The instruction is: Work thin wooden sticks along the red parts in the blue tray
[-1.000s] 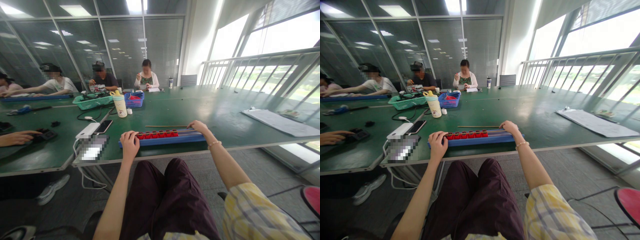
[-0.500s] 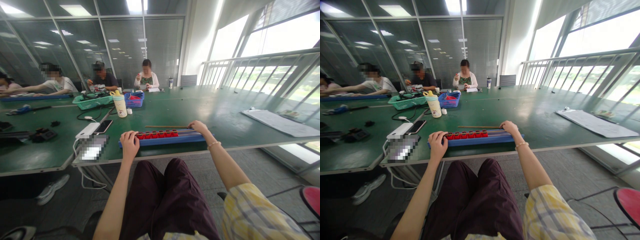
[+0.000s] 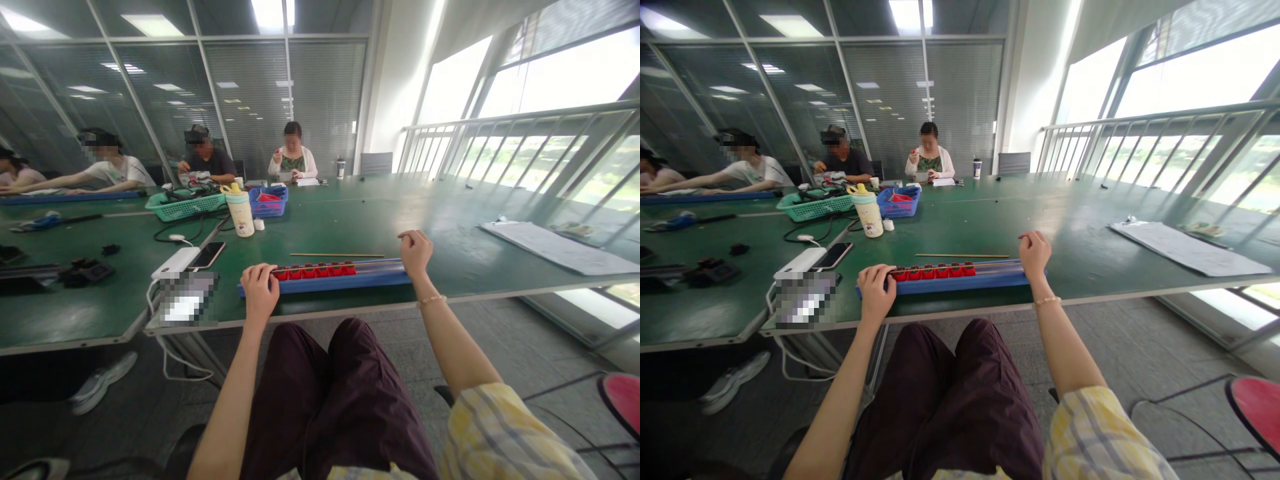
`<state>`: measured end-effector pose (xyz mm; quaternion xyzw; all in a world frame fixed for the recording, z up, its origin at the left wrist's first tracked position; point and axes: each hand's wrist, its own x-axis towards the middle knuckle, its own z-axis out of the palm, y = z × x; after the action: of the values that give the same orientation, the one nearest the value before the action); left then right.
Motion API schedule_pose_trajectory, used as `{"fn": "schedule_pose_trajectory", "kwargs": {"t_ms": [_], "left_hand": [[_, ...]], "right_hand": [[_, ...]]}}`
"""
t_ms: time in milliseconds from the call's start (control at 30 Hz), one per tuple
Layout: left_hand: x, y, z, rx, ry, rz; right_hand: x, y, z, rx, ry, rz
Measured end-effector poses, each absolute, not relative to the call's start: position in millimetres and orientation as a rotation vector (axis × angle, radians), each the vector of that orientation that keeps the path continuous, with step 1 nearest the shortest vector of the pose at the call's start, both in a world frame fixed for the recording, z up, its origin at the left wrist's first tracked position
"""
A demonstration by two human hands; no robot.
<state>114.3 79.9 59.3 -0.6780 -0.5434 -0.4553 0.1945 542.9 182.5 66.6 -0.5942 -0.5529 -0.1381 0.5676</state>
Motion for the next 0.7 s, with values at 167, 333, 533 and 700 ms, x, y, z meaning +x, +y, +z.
{"fn": "schedule_pose_trajectory", "kwargs": {"t_ms": [167, 333, 533, 700], "left_hand": [[113, 79, 60, -1.912, -1.517, -1.277], [112, 79, 60, -1.916, -1.538, -1.283], [109, 75, 59, -1.904, -1.572, -1.329], [106, 73, 58, -1.908, -1.540, -1.345]], "right_hand": [[518, 155, 47, -1.355, -1.195, -0.218], [497, 141, 33, -1.481, -1.351, -0.329], [494, 128, 36, -1.386, -1.587, -0.337], [491, 125, 37, -1.335, -1.644, -0.339]]}}
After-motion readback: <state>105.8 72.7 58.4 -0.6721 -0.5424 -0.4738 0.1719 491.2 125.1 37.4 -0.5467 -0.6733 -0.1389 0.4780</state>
